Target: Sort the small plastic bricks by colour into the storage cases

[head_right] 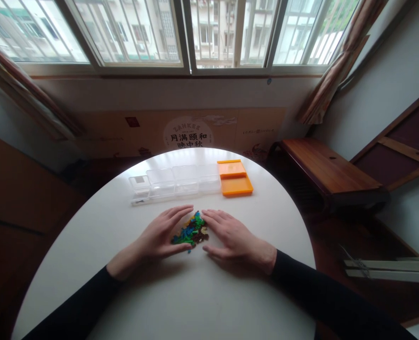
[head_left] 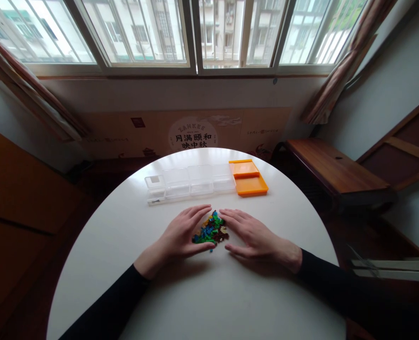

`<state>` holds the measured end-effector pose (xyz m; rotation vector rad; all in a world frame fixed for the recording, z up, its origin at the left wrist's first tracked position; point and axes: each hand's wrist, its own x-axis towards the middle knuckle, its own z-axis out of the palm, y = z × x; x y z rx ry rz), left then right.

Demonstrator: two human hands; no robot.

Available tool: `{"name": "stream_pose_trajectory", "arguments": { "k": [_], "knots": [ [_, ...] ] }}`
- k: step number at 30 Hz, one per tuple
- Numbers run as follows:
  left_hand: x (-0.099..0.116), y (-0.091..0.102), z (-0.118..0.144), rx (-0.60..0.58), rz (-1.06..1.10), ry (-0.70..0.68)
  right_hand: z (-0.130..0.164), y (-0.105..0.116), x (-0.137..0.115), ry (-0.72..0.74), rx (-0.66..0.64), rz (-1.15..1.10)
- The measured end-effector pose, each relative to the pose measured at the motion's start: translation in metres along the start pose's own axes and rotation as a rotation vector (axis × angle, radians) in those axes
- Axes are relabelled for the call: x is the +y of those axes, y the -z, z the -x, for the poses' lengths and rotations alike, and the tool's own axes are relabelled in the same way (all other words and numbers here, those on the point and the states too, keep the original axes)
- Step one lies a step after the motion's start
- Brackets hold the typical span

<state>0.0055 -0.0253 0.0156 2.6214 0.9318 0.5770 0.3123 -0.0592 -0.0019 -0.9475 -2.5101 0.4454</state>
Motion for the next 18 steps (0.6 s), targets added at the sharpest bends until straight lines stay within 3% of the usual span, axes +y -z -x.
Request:
{"name": "stream_pose_trajectory", "arguments": {
  "k": [6,12,18],
  "knots": [
    [-0.02,0.019,0.01,-0.04,0.103,-0.024,-0.029,0.002,0.012,0.077,-0.031,-0.035],
    [-0.017,0.009,0.011,0.001,0.0,0.017,-0.058,0.004,0.023,0.176,-0.008,-0.038],
    [-0.016,0.003,0.014,0.03,-0.013,0.018,-0.055,0.003,0.02,0.161,0.011,-0.073]
  ]
}}
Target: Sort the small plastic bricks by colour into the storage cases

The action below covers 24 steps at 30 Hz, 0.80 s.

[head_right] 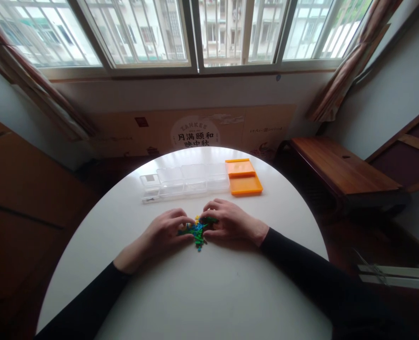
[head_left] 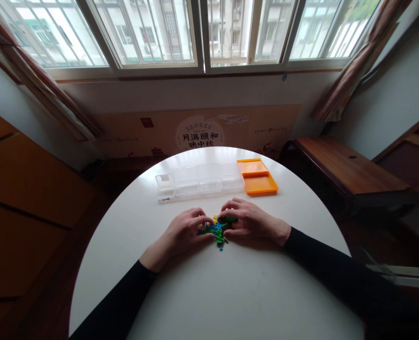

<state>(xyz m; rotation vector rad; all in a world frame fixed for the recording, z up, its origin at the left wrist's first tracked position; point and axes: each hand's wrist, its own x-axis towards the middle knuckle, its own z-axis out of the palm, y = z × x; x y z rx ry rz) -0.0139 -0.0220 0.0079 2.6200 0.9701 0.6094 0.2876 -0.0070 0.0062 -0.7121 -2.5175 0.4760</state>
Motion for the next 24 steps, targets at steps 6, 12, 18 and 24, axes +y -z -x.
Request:
{"name": "stream_pose_trajectory", "arguments": {
  "k": [6,12,18,24],
  "knots": [
    [0.004,-0.002,-0.001,0.048,0.02,0.009,0.001,0.0,-0.004,-0.024,0.05,-0.087],
    [0.004,-0.006,-0.006,0.08,0.128,0.017,0.003,-0.004,-0.001,-0.024,0.118,-0.142],
    [-0.008,-0.014,-0.018,0.087,0.164,-0.01,0.005,-0.011,0.007,-0.024,0.179,-0.191],
    [-0.011,-0.013,-0.025,0.09,0.132,-0.066,0.004,-0.009,0.008,-0.041,0.202,-0.184]
  ]
}}
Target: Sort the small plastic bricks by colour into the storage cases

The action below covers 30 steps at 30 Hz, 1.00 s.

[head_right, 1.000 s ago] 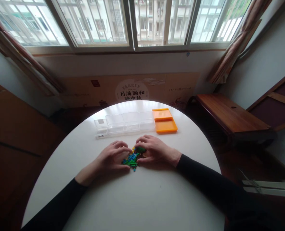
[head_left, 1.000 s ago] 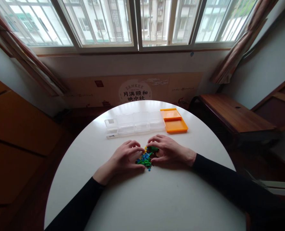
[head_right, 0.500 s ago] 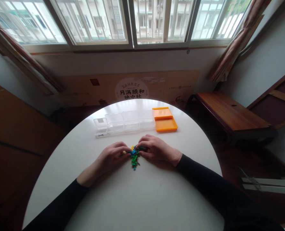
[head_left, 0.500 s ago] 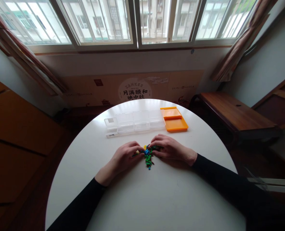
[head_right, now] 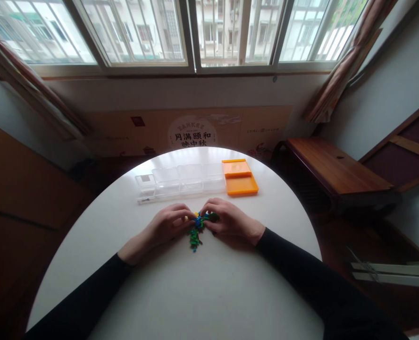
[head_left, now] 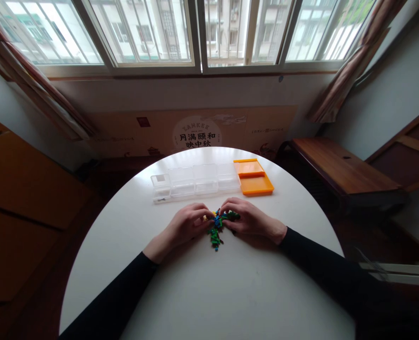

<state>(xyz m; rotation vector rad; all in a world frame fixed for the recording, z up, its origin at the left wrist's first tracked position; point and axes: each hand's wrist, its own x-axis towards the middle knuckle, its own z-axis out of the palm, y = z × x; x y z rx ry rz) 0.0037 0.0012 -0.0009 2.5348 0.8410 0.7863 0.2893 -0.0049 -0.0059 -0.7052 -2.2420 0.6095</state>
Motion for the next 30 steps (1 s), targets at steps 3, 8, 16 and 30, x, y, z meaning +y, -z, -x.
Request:
{"name": "stream_pose_trajectory", "arguments": {
  "k": [3,8,16,30],
  "knots": [
    [0.002,0.001,0.003,0.029,-0.036,-0.049,0.0,0.002,0.0,0.01,0.007,0.028],
    [0.001,-0.001,0.01,0.058,-0.086,-0.075,0.001,0.003,-0.001,0.003,0.004,0.075],
    [0.002,0.001,0.011,0.124,-0.097,-0.065,0.002,0.004,0.0,0.014,-0.002,0.064],
    [0.004,0.067,0.029,-0.261,0.157,0.211,0.001,0.005,0.003,0.001,0.001,0.077]
  ]
}}
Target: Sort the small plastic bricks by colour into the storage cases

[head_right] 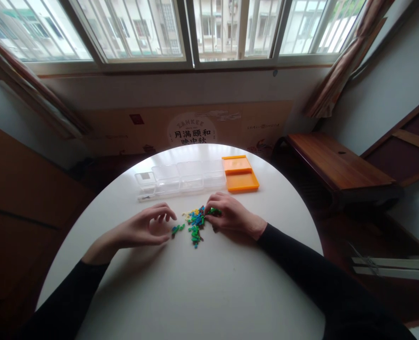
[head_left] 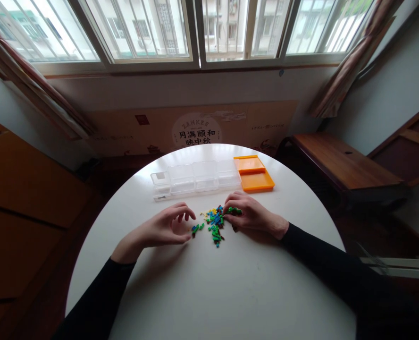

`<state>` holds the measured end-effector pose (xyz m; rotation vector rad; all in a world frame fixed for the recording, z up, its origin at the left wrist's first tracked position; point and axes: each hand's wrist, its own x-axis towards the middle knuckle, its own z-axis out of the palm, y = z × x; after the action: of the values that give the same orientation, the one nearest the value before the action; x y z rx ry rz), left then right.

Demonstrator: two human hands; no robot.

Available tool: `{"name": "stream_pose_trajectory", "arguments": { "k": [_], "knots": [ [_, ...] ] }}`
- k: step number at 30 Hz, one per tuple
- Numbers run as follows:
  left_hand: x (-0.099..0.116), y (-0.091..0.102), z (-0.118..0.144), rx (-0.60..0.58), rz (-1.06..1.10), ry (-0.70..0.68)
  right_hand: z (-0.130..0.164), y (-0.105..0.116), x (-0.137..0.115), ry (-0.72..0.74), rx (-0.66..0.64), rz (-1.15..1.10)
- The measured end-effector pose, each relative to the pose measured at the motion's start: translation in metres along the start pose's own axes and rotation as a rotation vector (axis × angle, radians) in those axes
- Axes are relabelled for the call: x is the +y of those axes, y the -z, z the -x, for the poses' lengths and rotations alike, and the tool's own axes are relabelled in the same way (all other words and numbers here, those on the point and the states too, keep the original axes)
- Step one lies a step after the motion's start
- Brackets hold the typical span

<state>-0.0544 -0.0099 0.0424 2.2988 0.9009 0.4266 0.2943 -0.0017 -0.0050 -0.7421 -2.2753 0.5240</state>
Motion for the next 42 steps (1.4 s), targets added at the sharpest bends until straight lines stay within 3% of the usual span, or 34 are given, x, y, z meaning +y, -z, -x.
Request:
{"name": "stream_pose_trajectory", "arguments": {
  "k": [4,7,12,18,21,26,32,42],
  "knots": [
    [-0.007,0.003,0.005,-0.093,0.108,0.098,-0.001,0.0,-0.001,0.002,-0.002,0.004],
    [-0.008,0.0,0.004,-0.097,0.171,0.101,-0.002,0.0,-0.002,0.004,0.008,-0.002],
    [-0.007,-0.011,-0.001,-0.008,0.207,0.019,-0.001,-0.001,-0.001,0.008,0.043,-0.044],
    [-0.008,-0.037,-0.011,0.206,0.11,-0.069,0.002,-0.003,0.002,-0.136,0.119,-0.133],
    [-0.006,-0.046,-0.016,0.254,0.071,-0.112,0.002,-0.004,0.003,-0.163,0.149,-0.18],
    [-0.004,-0.049,-0.022,0.282,0.01,-0.191,0.002,-0.005,0.005,-0.169,0.198,-0.249],
    [-0.002,-0.05,-0.037,0.451,-0.113,-0.182,0.001,-0.008,0.015,-0.143,0.24,-0.249],
    [-0.01,-0.051,-0.044,0.445,-0.278,-0.201,-0.004,-0.005,0.009,-0.115,0.237,-0.201]
  ]
}}
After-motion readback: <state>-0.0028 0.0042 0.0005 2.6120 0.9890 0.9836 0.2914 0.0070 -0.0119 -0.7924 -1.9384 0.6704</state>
